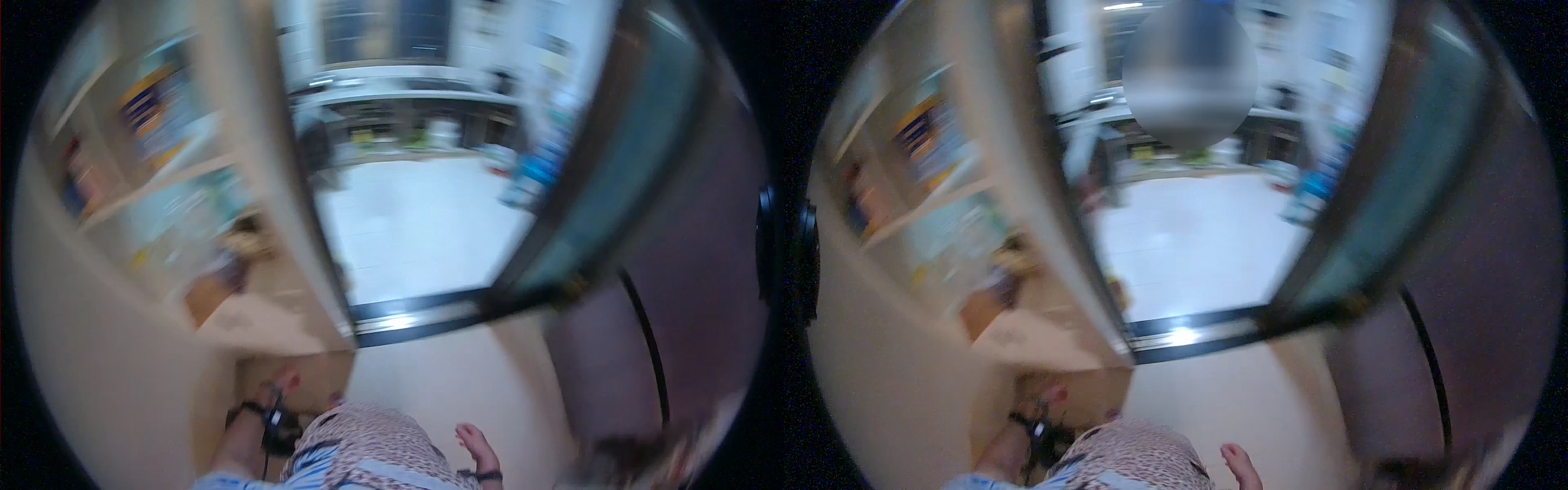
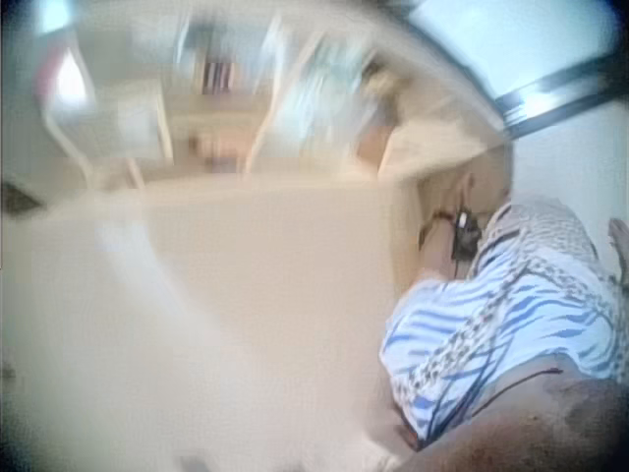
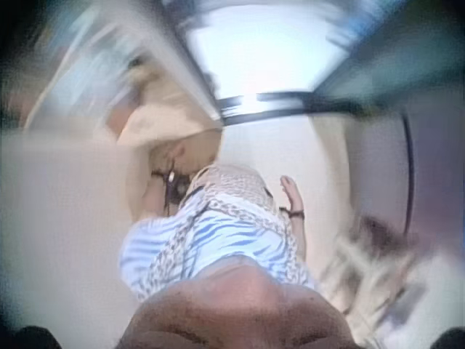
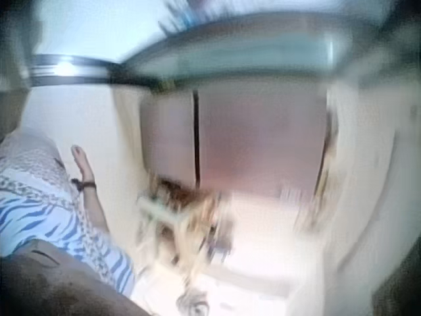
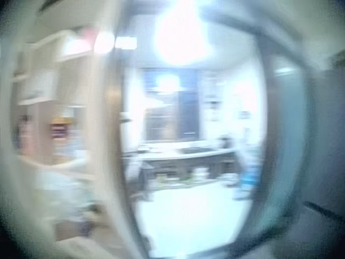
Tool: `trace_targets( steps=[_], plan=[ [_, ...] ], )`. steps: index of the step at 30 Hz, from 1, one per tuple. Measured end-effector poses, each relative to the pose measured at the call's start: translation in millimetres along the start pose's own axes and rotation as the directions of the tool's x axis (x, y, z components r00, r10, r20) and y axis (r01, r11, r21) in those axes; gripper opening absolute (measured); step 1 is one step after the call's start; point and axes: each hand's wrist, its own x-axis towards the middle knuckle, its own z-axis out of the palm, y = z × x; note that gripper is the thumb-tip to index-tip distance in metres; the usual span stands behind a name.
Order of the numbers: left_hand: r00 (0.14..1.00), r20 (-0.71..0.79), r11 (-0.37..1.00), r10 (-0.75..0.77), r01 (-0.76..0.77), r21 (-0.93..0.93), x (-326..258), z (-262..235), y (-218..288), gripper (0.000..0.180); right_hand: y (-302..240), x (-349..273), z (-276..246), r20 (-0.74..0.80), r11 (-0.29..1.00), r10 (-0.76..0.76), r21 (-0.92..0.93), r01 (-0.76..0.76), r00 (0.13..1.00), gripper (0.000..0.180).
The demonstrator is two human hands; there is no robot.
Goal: The recorder wipes a dining table with a rag, organizes various items, and places a container in a cabinet.
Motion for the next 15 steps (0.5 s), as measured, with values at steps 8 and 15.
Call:
trace_targets(
  steps=[8,15],
  plan=[
    [0.909,0.366,0.898,-0.2,0.02,0.44,5,184,37,0.017,93,-93,-57,-0.403,0.973,-0.137,0.118,0.2,0.905,0.046],
    [0.444,0.808,0.403,-0.387,-0.707,0.582,16,336,65,0.043,178,-209,-30,-0.667,0.934,0.096,0.317,0.165,0.739,0.048]
  ],
)
